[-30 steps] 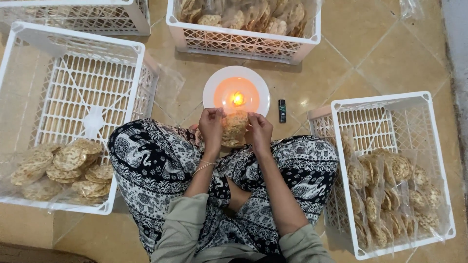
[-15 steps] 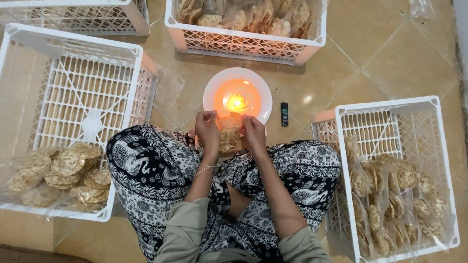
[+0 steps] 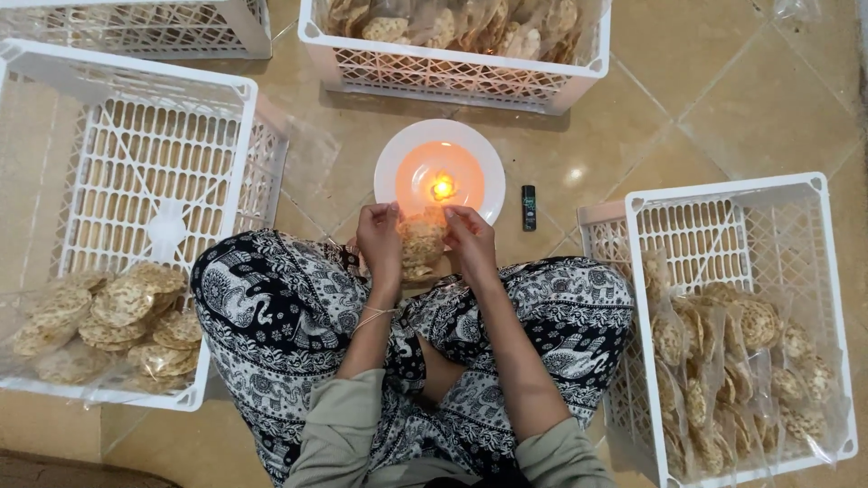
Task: The person sits on the floor surrounded by white crates filled with packaged snacks. They pick up a plastic bag containing snacks, hold it over a lit candle on a plate to heat and seal the top, and then place the sealed bag into a crate. This process is repeated for multiple bags.
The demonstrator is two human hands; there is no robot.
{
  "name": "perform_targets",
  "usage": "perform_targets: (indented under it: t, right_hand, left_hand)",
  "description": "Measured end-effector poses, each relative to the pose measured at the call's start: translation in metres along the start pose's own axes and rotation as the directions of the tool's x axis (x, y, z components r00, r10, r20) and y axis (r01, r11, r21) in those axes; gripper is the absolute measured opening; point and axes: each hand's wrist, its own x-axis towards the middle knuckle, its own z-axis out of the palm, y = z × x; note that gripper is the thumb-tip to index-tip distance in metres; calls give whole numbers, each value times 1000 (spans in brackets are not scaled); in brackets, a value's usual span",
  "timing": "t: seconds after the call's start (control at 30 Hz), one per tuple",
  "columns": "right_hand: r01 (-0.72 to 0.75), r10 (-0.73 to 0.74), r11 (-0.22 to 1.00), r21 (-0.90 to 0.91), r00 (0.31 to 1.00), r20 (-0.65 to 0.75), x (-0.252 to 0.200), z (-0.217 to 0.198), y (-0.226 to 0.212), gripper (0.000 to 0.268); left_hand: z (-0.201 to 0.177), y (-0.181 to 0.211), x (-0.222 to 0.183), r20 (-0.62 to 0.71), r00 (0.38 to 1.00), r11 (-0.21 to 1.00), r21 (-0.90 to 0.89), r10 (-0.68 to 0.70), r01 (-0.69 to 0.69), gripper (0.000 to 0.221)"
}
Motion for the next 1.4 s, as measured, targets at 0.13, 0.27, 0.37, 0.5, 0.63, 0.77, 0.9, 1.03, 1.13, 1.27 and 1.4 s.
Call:
perform_targets:
  t: [0.13,0.27,0.37,0.5,0.63,0.77,0.9,1.03,1.13,1.27,1.4]
  right_hand:
    - [16,-16,1000,14,1000,-18,0,3,2,19]
    - [59,-58,998,-36,998,29,-1,0,5,21]
    - [88,-83,992,-91,995,62,1,-1,8,24]
    - [47,-47,995,-93,999,5,-5,4,-1,21]
    - [22,-22,996,-89,1000,-1,2,-2,9,19]
    - [-19,16,998,-57,998,-55,9,-5,17,14]
    - [-5,-1,997,-76,997,-75,18,-10,29,17]
    - [7,-15,996,-90,997,-79,13,-8,24,16]
    - [28,-37,994,-104,996,-85,19,-12,31,18]
    - [48,-62,990,-129,993,-105,12,-9,20,19]
    - [54,-78,981,-186,989,-127,4,-2,11,16]
  left_hand:
    - [1,-8,6,-48,999,999,-30,21,-23,10]
    - [-1,-6,2,-90,995,999,8,48,-48,9]
    - [-1,-6,4,-105,993,999,-11,51,-53,8]
    - [-1,-6,3,-107,994,1000,3,28,-28,7]
    - [0,2,-4,-88,996,999,2,32,-32,10]
    - [3,13,-9,46,998,999,-23,-44,45,28]
    - [6,12,-11,36,993,989,-91,-113,116,38]
    - [10,-29,13,33,992,989,-80,-121,123,26]
    - [7,-23,11,20,986,980,-106,-166,167,19]
    - [7,-16,9,21,994,966,-232,-111,113,7]
    - [7,-7,3,-15,994,955,-277,-113,104,4]
